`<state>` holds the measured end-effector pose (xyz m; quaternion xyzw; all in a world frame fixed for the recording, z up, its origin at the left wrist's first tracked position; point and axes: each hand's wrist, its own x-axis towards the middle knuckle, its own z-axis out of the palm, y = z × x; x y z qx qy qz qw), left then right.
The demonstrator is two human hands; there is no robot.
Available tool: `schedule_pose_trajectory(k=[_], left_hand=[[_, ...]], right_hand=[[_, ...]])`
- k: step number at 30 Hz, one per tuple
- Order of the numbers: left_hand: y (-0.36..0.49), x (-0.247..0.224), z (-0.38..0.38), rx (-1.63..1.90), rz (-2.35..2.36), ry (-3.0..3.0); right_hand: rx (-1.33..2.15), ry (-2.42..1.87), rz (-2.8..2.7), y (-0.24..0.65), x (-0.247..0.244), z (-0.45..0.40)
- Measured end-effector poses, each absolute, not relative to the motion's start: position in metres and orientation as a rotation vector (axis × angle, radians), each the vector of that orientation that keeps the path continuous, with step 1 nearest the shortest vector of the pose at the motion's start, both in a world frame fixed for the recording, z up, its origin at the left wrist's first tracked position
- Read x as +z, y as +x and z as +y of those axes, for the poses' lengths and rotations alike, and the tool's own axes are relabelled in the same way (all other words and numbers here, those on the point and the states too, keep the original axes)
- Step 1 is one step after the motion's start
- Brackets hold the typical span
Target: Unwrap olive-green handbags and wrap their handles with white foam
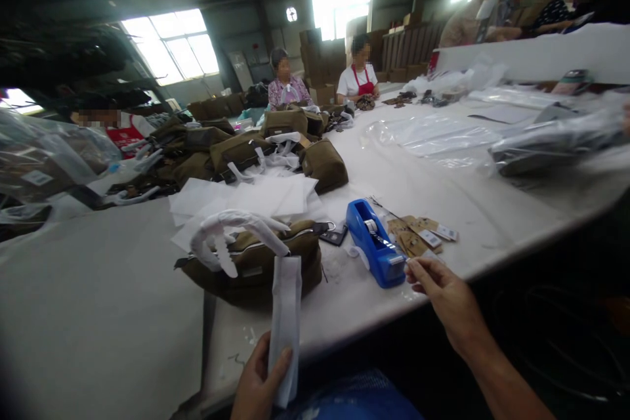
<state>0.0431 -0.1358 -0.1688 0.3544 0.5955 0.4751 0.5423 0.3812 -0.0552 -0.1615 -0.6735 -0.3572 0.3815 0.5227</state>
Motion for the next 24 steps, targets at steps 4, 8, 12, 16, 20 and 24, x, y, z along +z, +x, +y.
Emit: schedule_pose_trajectory(k=[4, 8, 12, 16, 20, 24], left_hand=[[0.045, -0.171, -0.135, 1.117, 1.436, 0.818], [0.045, -0.172, -0.133, 1.125, 1.454, 0.821], [0.047, -0.166, -0.133, 1.156, 1.444, 0.805], [0.05, -0.159, -0.133, 1.108, 1.407, 0.82], [0.05, -0.155, -0.136, 1.102, 1.398, 0.903], [0.048, -0.151, -0.139, 1.104, 1.367, 0.953]], right_hand=[[0.863, -1.675, -0.872, 0.385, -0.197, -0.054], [0.796, -1.727, -0.88, 0.382, -0.203, -0.058], [0.885, -1.68, -1.029, 0.356, -0.177, -0.08], [1.266, -1.377, -1.258, 0.3, -0.144, -0.1], [1.6, -1.129, -1.324, 0.243, -0.131, -0.104], [1.606, -1.175, -1.436, 0.209, -0.136, -0.098]])
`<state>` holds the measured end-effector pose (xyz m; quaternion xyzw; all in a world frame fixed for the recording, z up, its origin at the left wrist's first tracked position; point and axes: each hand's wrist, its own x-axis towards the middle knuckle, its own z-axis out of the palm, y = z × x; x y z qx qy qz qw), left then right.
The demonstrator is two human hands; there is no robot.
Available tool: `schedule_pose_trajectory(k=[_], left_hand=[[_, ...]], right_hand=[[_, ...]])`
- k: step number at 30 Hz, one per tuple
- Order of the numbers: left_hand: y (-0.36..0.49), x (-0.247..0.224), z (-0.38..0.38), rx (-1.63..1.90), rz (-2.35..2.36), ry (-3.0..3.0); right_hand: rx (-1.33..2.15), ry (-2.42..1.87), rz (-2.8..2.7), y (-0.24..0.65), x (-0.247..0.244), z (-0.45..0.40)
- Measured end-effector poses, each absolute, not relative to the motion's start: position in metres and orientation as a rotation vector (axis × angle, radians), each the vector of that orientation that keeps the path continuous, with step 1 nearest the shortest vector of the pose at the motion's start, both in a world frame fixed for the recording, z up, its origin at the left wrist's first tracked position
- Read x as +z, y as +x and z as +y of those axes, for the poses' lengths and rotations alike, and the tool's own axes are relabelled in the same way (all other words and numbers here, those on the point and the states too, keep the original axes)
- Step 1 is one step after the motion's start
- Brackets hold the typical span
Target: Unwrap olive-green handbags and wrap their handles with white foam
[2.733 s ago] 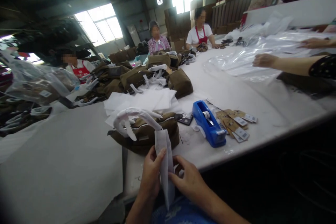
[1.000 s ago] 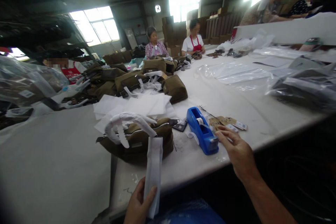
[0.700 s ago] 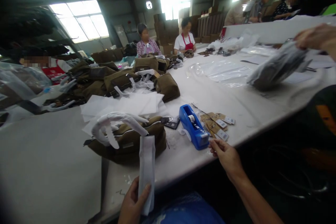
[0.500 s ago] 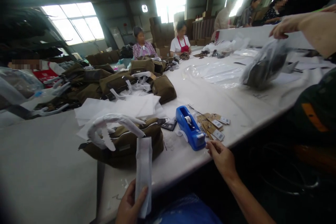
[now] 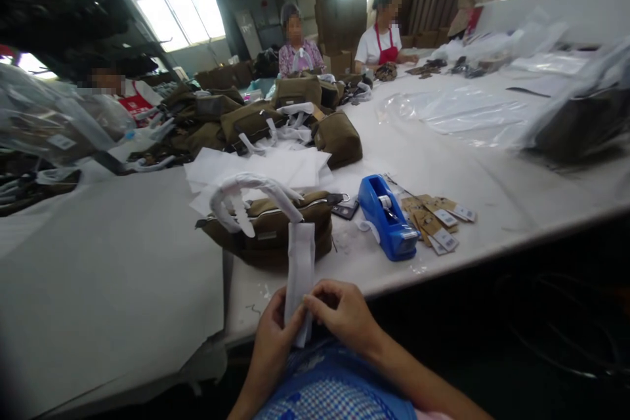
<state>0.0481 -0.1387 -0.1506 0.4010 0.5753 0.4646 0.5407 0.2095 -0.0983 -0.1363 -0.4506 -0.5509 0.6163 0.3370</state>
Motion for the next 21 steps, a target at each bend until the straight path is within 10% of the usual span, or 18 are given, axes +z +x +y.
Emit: schedule_pose_trajectory(k=[6, 16, 21], left_hand=[[0.044, -0.146, -0.141, 1.127, 1.385, 0.901], [0.047, -0.148, -0.144, 1.123, 1.152, 0.73], [0.047, -0.139, -0.142, 1.162, 1.27, 0.662]], right_hand=[[1.194, -1.461, -1.843, 0.204, -0.146, -0.082], [1.803, -1.192, -1.539, 0.218, -0.176, -0.07], [1.384, -1.392, -1.52, 0.237, -0.173, -0.079]])
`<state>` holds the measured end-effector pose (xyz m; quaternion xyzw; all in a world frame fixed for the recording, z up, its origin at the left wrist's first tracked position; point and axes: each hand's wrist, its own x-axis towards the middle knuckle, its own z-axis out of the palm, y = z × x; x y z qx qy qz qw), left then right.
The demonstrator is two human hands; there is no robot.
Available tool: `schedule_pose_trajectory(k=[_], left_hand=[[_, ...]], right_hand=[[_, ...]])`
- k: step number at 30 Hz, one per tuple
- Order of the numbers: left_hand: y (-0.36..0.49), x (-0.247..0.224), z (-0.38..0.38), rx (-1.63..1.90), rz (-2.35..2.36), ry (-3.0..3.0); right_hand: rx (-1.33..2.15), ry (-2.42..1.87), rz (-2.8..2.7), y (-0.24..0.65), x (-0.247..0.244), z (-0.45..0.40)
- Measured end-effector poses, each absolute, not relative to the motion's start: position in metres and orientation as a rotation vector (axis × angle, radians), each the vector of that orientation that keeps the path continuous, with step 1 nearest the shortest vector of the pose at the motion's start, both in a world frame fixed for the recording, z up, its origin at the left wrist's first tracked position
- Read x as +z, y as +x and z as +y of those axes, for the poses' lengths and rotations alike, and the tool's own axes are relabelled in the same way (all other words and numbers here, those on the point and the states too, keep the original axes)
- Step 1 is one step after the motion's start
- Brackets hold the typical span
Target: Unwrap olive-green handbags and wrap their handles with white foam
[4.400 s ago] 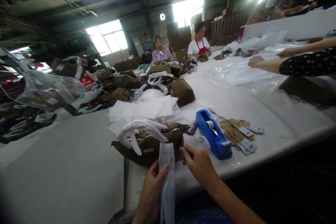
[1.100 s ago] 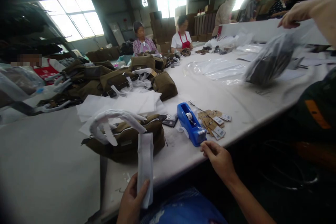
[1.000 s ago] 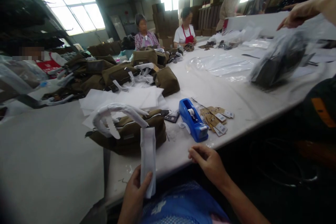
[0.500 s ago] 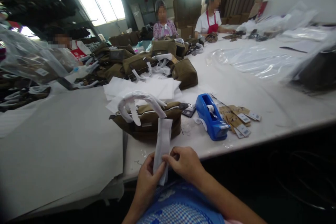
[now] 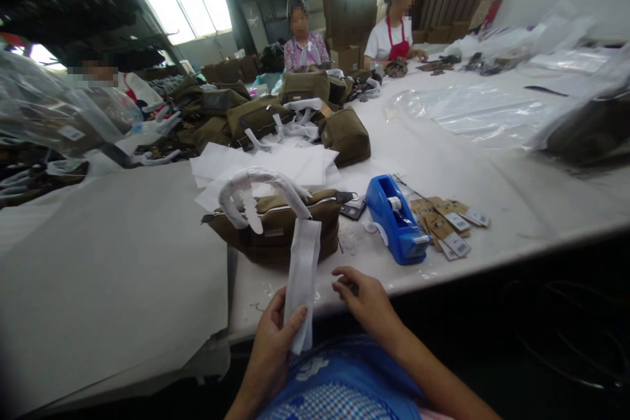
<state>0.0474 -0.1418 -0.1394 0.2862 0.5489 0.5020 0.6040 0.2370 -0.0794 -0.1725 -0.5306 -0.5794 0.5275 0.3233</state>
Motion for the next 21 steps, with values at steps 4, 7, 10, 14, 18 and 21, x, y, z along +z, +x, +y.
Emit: schedule_pose_trajectory(k=[4, 7, 10, 14, 18, 21], left_hand=[[0.049, -0.141, -0.142, 1.178, 1.28, 0.606], [0.053, -0.147, -0.143, 1.134, 1.221, 0.616], [0.055, -0.149, -0.143, 1.1, 1.171, 0.628], [0.055, -0.146, -0.142, 1.17, 1.19, 0.641], [0.052, -0.146, -0.143, 1.218, 1.22, 0.654], [0.051, -0.148, -0.144, 1.241, 1.279, 0.663]], right_hand=[[1.449, -1.401, -1.401, 0.239, -0.146, -0.095], [1.763, -1.124, -1.279, 0.222, -0.131, -0.102], [1.933, -0.895, -1.121, 0.2, -0.124, -0.102], [2.038, -0.738, -0.901, 0.185, -0.123, -0.102], [1.852, -0.88, -0.987, 0.198, -0.133, -0.104], [1.609, -1.167, -1.142, 0.213, -0.143, -0.107]])
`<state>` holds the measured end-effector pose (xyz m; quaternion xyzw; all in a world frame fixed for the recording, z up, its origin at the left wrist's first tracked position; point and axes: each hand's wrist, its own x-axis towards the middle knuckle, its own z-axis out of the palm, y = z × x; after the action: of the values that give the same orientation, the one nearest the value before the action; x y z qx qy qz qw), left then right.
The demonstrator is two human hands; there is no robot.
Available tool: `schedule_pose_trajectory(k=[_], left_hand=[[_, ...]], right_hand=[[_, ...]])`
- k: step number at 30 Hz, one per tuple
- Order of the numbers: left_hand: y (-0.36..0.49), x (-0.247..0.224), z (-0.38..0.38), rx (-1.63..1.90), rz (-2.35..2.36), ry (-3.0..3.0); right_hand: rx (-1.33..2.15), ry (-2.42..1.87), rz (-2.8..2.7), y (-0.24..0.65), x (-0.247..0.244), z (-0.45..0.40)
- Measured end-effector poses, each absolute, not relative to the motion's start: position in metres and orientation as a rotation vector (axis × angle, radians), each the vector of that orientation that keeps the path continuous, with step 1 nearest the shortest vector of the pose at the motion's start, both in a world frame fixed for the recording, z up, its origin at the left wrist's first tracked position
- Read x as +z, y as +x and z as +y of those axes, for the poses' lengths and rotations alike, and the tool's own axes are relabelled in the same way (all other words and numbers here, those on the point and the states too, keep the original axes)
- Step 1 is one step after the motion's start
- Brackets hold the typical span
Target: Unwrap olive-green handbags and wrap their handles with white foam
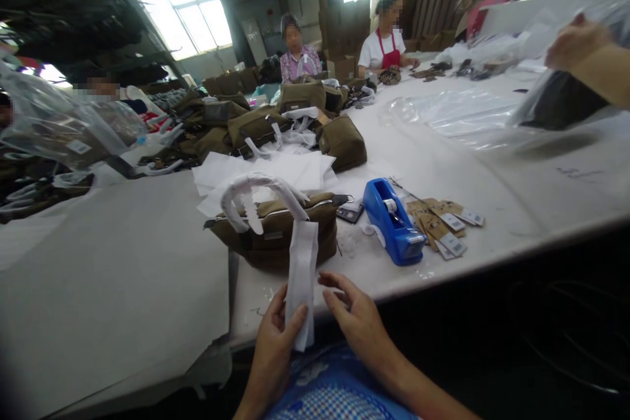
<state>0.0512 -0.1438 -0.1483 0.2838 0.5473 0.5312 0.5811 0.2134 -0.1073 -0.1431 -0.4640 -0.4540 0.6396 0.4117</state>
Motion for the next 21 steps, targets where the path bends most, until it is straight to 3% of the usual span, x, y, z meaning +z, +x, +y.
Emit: schedule_pose_trajectory(k=[3, 10, 21], left_hand=[[0.053, -0.15, -0.144, 1.204, 1.29, 0.724], [0.058, -0.154, -0.142, 1.212, 1.282, 0.707], [0.06, -0.163, -0.139, 1.254, 1.382, 0.803]], right_hand=[[1.572, -1.212, -1.246, 0.22, -0.143, -0.111], [1.929, -0.913, -0.889, 0.204, -0.138, -0.113], [1.891, -0.937, -0.773, 0.193, -0.147, -0.113]])
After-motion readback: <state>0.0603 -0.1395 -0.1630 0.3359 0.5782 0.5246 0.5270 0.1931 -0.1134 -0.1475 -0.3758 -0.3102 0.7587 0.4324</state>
